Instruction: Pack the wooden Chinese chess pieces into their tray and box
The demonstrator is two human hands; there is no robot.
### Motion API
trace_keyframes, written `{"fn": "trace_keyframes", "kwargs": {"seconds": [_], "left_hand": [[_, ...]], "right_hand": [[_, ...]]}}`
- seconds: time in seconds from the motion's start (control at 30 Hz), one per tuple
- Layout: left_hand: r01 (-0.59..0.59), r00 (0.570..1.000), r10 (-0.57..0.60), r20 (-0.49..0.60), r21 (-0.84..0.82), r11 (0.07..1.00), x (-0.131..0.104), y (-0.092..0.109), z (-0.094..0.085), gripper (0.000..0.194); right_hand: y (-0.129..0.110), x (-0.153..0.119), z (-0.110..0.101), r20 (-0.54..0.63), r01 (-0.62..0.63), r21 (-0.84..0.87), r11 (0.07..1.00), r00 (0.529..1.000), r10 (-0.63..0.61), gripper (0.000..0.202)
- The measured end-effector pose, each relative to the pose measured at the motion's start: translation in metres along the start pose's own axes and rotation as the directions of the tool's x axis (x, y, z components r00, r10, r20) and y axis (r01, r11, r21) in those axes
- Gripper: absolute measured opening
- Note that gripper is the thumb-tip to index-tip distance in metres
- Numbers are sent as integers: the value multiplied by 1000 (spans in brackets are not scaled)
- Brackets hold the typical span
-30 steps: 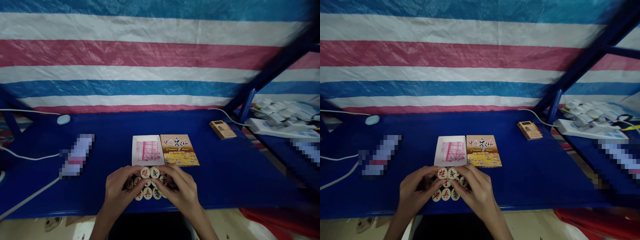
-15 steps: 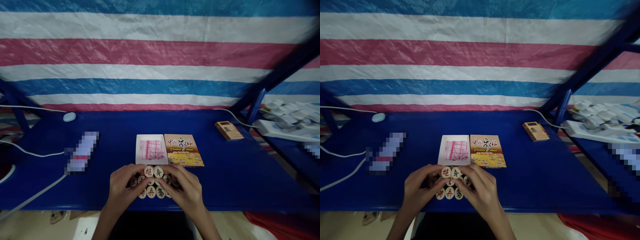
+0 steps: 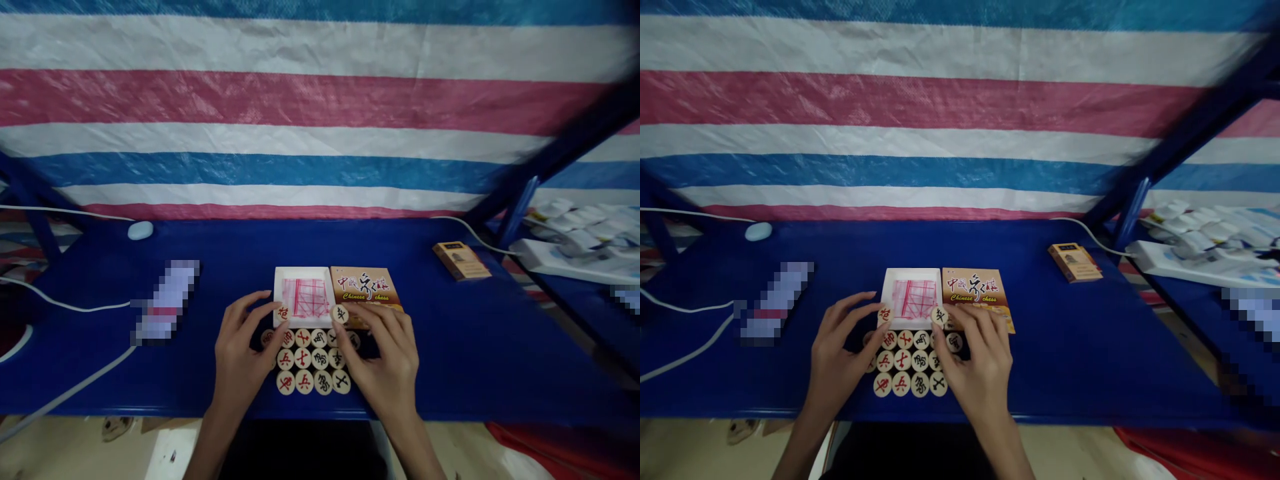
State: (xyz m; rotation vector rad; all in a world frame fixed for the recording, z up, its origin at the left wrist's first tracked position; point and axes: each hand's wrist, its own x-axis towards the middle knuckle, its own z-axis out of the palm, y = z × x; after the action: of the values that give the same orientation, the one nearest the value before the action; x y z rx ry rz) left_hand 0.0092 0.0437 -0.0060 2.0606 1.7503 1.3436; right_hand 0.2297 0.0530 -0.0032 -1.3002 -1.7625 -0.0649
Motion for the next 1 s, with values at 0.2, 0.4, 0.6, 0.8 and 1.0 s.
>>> {"fn": "trace_keyframes", "kwargs": {"seconds": [0.2, 0.4, 0.6, 0.8, 1.0], "left_hand": [[-38, 998, 36, 42, 62, 997, 2, -7, 6, 26], [-44, 994, 38, 98, 60, 997, 2, -6, 4, 30], [-88, 987, 76, 140, 82, 993, 1, -5, 7, 26], [-14, 998, 15, 69, -15, 1000, 0, -3, 2, 21], [116, 992, -114, 57, -41, 992, -21, -13, -23, 15]], "right_hand": [[-1, 0, 2, 73, -6, -36, 999, 997, 9, 29], [0, -2, 0, 171, 28, 35, 999, 985, -34, 35], [-1, 0, 1, 318, 97, 61, 993, 942, -112, 36], [0, -3, -4, 175, 11, 124, 992, 984, -32, 31], [15, -24, -26, 100, -53, 102, 993, 994, 42, 24]]}}
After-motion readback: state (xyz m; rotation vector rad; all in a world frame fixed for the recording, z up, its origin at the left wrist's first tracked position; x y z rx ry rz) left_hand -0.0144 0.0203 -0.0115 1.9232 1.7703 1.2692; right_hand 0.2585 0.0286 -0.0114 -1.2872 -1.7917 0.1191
